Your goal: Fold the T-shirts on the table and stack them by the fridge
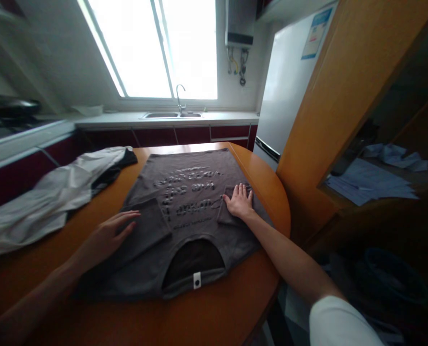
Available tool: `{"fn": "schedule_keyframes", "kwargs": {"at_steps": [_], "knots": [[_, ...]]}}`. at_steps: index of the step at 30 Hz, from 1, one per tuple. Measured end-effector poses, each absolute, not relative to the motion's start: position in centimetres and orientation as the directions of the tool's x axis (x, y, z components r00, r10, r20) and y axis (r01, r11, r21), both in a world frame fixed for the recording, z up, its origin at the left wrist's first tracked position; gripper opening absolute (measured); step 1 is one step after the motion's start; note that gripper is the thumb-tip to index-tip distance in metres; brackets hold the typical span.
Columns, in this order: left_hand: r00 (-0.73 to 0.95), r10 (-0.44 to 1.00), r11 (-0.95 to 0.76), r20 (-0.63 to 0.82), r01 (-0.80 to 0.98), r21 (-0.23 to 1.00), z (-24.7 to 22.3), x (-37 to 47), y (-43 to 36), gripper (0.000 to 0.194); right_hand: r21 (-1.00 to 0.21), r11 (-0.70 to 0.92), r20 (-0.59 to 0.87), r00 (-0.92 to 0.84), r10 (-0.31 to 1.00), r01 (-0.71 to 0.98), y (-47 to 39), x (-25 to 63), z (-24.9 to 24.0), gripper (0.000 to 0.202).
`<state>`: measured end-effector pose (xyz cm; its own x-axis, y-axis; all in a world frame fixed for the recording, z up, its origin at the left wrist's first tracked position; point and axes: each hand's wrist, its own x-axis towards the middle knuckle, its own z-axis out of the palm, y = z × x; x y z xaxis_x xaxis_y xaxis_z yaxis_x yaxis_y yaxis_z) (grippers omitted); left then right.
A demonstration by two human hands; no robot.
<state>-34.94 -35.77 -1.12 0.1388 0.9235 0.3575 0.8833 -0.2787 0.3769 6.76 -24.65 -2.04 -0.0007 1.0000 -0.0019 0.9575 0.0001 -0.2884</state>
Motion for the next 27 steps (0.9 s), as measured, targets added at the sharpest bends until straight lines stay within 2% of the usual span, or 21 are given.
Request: {"fn": "schedule_keyframes", "kwargs": {"at_steps": [5,10,13,15,19,23,27], "knots": [[0.148,0.916,-0.299,0.372,0.872,0.388,-1.0,-35.3,-35.6,0.051,-0.304,-0.046,0.056,0.066,0.996,0.951,-24.4,7.6,-1.4,0.091],[0.165,0.918,-0.308,0.36,0.869,0.388,-1.2,-35.7,-35.5,0.049,-0.292,-0.103,-0.018,0.102,0.995,0.951,-24.6,8.6,-1.4,0.09],[0.174,0.917,-0.316,0.36,0.867,0.386,-1.4,-35.9,-35.4,0.047,-0.294,-0.074,0.093,0.106,0.99,0.953,-24.6,8.4,-1.7,0.09],[0.171,0.916,-0.316,0.362,0.864,0.392,-1.3,-36.0,-35.4,0.047,-0.298,-0.053,0.104,0.088,0.991,0.953,-24.6,8.2,-2.0,0.09],[0.159,0.919,-0.307,0.362,0.864,0.4,-1.0,-35.9,-35.7,0.047,-0.292,-0.049,0.016,0.056,0.998,0.955,-24.7,7.9,-2.3,0.089],[0.158,0.92,-0.307,0.358,0.86,0.408,-0.5,-35.3,-36.0,0.046,-0.283,0.049,0.139,-0.01,0.99,0.958,-25.1,7.2,-2.3,0.082],[0.151,0.933,-0.282,0.326,0.872,0.401,0.3,-34.9,-36.5,0.041,-0.25,0.164,0.045,-0.157,0.986,0.954,-25.5,6.3,-2.8,0.079]]}}
